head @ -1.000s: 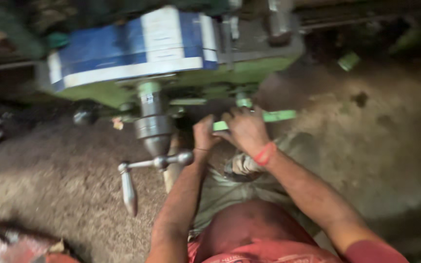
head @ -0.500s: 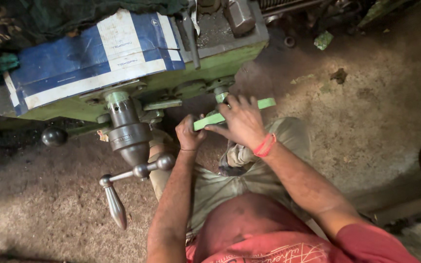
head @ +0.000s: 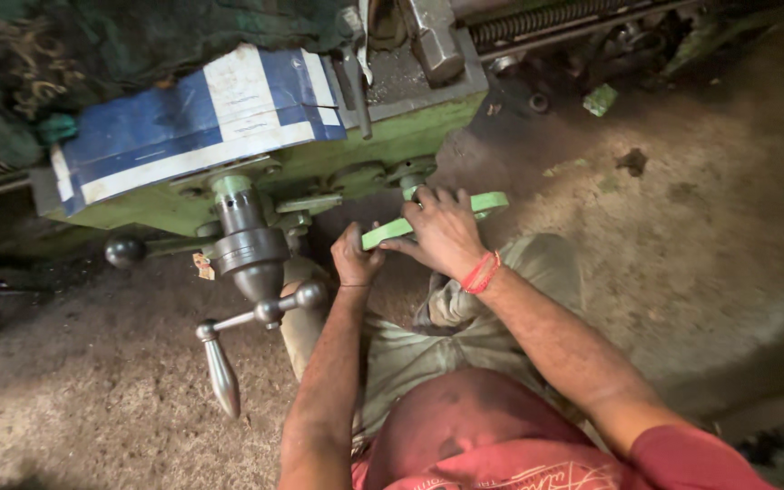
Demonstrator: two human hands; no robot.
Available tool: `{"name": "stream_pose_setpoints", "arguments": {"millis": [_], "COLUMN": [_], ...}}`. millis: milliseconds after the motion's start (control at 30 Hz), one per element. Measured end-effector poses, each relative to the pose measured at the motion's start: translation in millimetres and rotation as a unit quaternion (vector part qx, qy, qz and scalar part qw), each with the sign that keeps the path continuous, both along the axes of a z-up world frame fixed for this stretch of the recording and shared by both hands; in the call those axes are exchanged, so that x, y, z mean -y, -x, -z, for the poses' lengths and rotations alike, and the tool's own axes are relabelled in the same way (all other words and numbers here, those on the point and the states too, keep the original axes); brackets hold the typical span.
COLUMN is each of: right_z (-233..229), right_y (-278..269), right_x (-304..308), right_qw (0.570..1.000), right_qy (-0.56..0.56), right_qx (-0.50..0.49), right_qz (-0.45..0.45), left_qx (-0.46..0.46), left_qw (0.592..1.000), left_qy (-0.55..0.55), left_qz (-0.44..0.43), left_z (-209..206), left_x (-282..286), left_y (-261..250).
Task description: The person operates a milling machine by turning a green handwheel with both hands to adjust the machine's position. The camera is head-mounted and frequently shakes, obscuring the view of the machine and hands.
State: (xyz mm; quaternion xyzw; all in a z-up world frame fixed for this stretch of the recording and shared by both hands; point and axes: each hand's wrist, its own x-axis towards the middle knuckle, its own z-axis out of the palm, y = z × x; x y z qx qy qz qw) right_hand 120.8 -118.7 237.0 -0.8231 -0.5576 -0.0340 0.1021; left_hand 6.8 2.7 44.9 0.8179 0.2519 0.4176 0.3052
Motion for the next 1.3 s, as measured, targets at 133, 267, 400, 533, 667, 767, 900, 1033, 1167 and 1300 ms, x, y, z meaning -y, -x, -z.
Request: {"name": "stream_pose_setpoints", "arguments": {"millis": [133, 267, 400, 533, 667, 767, 900, 1033, 1167, 1300], "right_z": [-2, -1, 4, 12, 17, 18, 17, 16, 16, 15], "right_y": [3, 4, 4, 4, 4, 5, 5, 7, 8, 9], "right_x": [1, 0, 1, 0, -1, 0, 1, -1, -2, -4], "right_qw": [1.0, 1.0, 1.0, 0.998, 0.999, 0.999, 1.0, 0.999, 0.999, 1.0], "right_qy": [-0.015, 0.0, -0.01, -0.049, -0.036, -0.027, -0.014, -0.018, -0.013, -0.009], "right_qx": [0.004, 0.0, -0.004, 0.034, 0.022, 0.019, 0.009, 0.02, 0.033, 0.02], "right_qz": [0.0, 0.005, 0.004, 0.004, 0.011, 0.015, 0.017, 0.018, 0.02, 0.021], "left_qx": [-0.009, -0.016, -0.017, -0.007, -0.01, -0.002, -0.002, 0.014, 0.002, -0.003], "left_qw": [1.0, 1.0, 1.0, 1.0, 1.0, 1.0, 1.0, 1.0, 1.0, 1.0], "left_qy": [-0.004, -0.009, -0.007, -0.022, -0.013, 0.009, 0.013, 0.018, -0.003, 0.011], "left_qz": [-0.001, -0.005, -0.008, 0.003, -0.02, -0.029, -0.021, -0.021, -0.023, -0.026], "left_z": [11, 23, 34, 43, 46, 42, 32, 25, 25, 28], "left_x": [-1, -2, -2, -7, -6, -3, -1, 0, 0, -1], "left_y": [1, 1, 1, 4, 1, 0, -2, -1, -1, 0]}}
